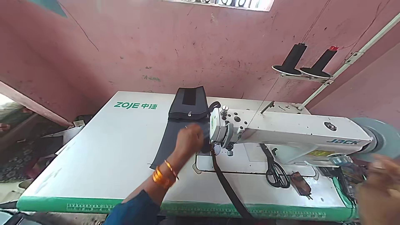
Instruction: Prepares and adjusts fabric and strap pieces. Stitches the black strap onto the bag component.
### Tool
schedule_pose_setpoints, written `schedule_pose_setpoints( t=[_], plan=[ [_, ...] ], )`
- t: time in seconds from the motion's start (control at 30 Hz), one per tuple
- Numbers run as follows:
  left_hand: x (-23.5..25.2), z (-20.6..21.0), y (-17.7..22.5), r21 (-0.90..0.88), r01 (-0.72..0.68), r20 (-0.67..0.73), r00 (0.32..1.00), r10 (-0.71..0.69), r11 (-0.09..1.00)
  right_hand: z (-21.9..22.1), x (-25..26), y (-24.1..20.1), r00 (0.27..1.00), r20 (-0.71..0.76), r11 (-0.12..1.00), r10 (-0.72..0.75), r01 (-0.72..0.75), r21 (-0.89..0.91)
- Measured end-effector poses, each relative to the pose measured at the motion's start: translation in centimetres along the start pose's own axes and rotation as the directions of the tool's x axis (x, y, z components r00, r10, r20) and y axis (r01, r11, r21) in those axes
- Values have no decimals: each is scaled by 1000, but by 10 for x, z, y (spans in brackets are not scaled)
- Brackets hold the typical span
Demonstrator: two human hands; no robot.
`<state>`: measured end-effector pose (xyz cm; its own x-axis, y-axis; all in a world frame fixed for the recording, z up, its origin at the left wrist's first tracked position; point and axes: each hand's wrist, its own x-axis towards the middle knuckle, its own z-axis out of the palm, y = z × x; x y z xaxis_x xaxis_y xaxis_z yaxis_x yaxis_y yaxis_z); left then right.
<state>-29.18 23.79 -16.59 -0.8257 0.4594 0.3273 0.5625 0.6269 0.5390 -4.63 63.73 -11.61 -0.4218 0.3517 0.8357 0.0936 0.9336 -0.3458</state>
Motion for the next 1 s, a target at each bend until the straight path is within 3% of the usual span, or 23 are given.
schedule_pose_setpoints(
  t=[0.03, 0.1, 0.13, 0.2, 0.37, 0.43, 0.5, 0.57, 0.63, 0.7, 0.77, 0.8, 0.93, 1.0],
  plan=[
    [25, -8, -18, 44, 29, -39, 999, -27, 999, 17, -18, -31, 995, 96, 991, -21, 8, 133],
    [65, -5, -68, 142, 124, 127, 982, -142, 982, 66, -70, -92, 936, 345, 924, -69, -71, 377],
    [76, 0, -95, 211, 155, 214, 956, -200, 965, 92, -91, -120, 885, 447, 887, -130, -98, 451],
    [70, 3, -133, 263, 228, 174, 945, -278, 938, 134, -118, -158, 815, 545, 863, -198, -119, 491],
    [-58, -46, -163, 362, 446, -183, 895, -406, 819, 167, -122, -184, 767, 640, 964, -50, -131, 233],
    [-109, -60, -150, 365, 535, -268, 844, -464, 762, 174, -114, -184, 693, 721, 980, 8, -148, 131],
    [-129, -67, -126, 354, 585, -273, 811, -518, 729, 180, -105, -191, 589, 804, 983, 85, -179, 28],
    [-126, -56, -89, 330, 443, -187, 896, -402, 834, 184, -97, -199, 490, 858, 974, 156, -221, -51],
    [-98, -23, -42, 280, 103, -24, 995, -101, 955, 189, -85, -204, 449, 869, 954, 206, -290, -77],
    [-76, 25, -8, 120, -267, 124, 960, 253, 956, 188, -75, -205, 448, 865, 935, 228, -348, -66],
    [-61, 65, -5, 82, -549, 47, 836, 547, 832, 184, -64, -207, 411, 876, 928, 252, -359, -98],
    [-58, 72, -6, 90, -583, -1, 811, 585, 808, 183, -63, -206, 382, 886, 927, 264, -355, -123],
    [-63, 72, -1, -6, -342, -157, 928, 336, 940, 167, -76, -208, 210, 951, 933, 229, -327, -152],
    [-71, 75, -1, -13, -347, -151, 928, 341, 938, 154, -100, -212, 285, 946, 914, 153, -404, -26]
  ],
)
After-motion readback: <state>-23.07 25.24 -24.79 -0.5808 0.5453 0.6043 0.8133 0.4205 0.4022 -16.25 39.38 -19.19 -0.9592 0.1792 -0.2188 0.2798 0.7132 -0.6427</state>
